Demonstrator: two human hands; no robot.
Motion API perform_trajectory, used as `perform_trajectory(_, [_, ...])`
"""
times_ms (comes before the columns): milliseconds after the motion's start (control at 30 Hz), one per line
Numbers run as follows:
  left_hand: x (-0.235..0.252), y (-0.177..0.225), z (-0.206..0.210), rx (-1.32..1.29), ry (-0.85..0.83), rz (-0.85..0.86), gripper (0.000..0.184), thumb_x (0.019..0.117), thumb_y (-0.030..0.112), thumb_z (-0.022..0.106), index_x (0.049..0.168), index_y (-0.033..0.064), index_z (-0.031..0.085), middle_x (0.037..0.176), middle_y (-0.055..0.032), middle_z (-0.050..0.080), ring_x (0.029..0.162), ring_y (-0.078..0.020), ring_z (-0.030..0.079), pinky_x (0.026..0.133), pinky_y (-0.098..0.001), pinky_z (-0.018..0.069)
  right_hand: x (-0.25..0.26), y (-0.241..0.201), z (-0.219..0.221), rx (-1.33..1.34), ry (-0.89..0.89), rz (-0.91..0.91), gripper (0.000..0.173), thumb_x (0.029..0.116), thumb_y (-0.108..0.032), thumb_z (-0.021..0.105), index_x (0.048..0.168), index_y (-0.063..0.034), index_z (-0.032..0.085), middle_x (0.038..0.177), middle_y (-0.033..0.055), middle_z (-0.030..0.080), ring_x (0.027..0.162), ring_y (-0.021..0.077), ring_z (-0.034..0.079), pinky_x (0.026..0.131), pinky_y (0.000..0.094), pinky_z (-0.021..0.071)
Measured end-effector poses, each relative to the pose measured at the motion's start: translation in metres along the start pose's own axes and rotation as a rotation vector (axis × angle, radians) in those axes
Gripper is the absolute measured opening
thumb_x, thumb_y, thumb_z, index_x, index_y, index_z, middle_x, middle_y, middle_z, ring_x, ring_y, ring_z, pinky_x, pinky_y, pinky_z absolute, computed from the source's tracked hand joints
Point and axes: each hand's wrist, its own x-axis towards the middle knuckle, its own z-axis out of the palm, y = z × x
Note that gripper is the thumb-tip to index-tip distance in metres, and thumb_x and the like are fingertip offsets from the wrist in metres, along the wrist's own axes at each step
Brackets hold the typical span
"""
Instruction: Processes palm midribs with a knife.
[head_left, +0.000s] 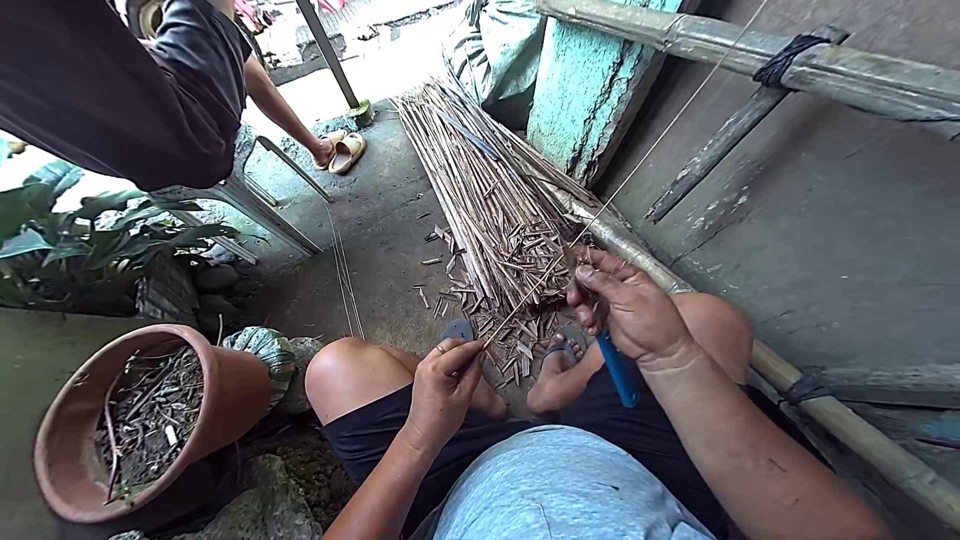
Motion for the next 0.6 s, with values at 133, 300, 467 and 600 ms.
perform_trajectory(133, [0.005,0.004,0.004,-0.037,-0.022,0.002,0.019,0.0970,0.012,0.065,0.109,0.0081,0.079,0.094,0.0004,0.071,0.085,-0.0032,0.066,0.079,-0.0197,0.0561,-0.017,0.023,0.016,-0.011,-0.206,0.133,0.035,0.1058,-0.012,0.049,0.139,-0.0018,0.055,0.078,0.0057,0.067,0.052,0.0106,0.060,0.046,0.0245,0.0517])
perform_trajectory(300, [0.005,-0.001,0.000,-0.044,-0.040,0.004,0.021,0.0994,0.016,0.059,0.109,0.0109,0.078,0.097,0.0024,0.071,0.085,-0.0026,0.066,0.078,-0.0200,0.0574,-0.001,0.008,0.004,0.044,-0.132,-0.029,0.031,0.1058,-0.008,0.048,0.133,0.0003,0.060,0.076,0.0085,0.069,0.051,0.0113,0.061,0.044,0.0244,0.0521])
perform_trajectory(467, [0.004,-0.014,-0.012,0.091,-0.047,-0.009,0.020,0.0963,0.014,0.061,0.105,0.0088,0.079,0.095,-0.0002,0.073,0.084,-0.0042,0.069,0.080,-0.0221,0.0588,0.026,-0.060,-0.026,0.060,0.015,-0.215,0.031,0.1079,-0.008,0.041,0.133,0.0012,0.056,0.075,0.0074,0.067,0.050,0.0105,0.060,0.043,0.0226,0.0515])
perform_trajectory(600, [0.011,-0.018,-0.029,0.191,-0.094,-0.047,0.020,0.0954,0.005,0.062,0.108,0.0022,0.078,0.099,-0.0125,0.074,0.087,-0.0187,0.072,0.084,-0.0370,0.0596,0.035,-0.110,-0.046,0.101,0.088,-0.339,0.033,0.1098,-0.008,0.036,0.134,0.0000,0.056,0.075,0.0087,0.067,0.048,0.0094,0.058,0.042,0.0210,0.0496])
